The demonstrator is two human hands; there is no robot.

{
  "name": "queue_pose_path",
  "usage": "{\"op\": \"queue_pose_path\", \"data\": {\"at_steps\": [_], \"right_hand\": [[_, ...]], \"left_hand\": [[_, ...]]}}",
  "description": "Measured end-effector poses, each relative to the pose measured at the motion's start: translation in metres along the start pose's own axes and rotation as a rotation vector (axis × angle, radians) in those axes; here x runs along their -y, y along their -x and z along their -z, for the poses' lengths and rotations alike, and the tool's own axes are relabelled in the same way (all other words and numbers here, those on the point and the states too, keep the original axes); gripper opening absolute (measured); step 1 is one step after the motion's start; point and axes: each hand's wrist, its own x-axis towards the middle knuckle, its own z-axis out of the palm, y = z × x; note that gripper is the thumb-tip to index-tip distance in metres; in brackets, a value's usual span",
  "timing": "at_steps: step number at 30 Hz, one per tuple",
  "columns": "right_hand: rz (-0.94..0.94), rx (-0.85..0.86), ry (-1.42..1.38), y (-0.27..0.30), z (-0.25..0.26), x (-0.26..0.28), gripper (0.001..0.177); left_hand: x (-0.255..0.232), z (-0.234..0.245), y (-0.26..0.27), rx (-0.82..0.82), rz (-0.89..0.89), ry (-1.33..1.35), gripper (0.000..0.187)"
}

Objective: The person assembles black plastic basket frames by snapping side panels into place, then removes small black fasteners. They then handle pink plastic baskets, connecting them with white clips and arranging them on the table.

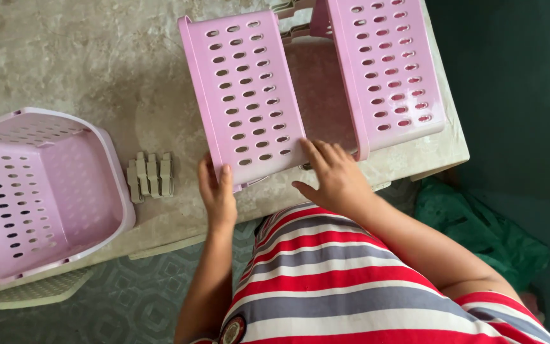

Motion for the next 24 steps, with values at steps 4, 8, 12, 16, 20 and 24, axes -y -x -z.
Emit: {"op": "queue_pose_path", "data": {"at_steps": [4, 8, 12, 16, 20, 24], "right_hand": [[-0.168, 0.113, 0.056, -0.011, -0.009, 0.003, 0.095], [-0.227, 0.168, 0.06, -0.014, -0.016, -0.004, 0.091], [-0.212, 0.21, -0.041, -0.01, -0.021, -0.013, 0.092], [-0.219, 0.24, -0.039, -0.005, -0.028, -0.018, 0.093], [-0.179, 0.261, 0.069, -0.002, -0.029, -0.02, 0.088], [-0.174, 0.238, 0.002, -0.006, -0.025, -0.019, 0.088]], "left_hand": [[0.022, 0.001, 0.022, 0.021, -0.06, -0.161, 0.044], [0.037, 0.005, 0.024, -0.007, -0.022, -0.141, 0.041], [0.043, 0.005, 0.019, -0.003, -0.012, -0.157, 0.036], [0.043, 0.005, 0.017, 0.002, -0.058, -0.199, 0.037], [0.042, 0.002, 0.015, -0.043, -0.016, -0.231, 0.042], [0.043, 0.001, 0.012, -0.057, -0.008, -0.21, 0.042]]}}
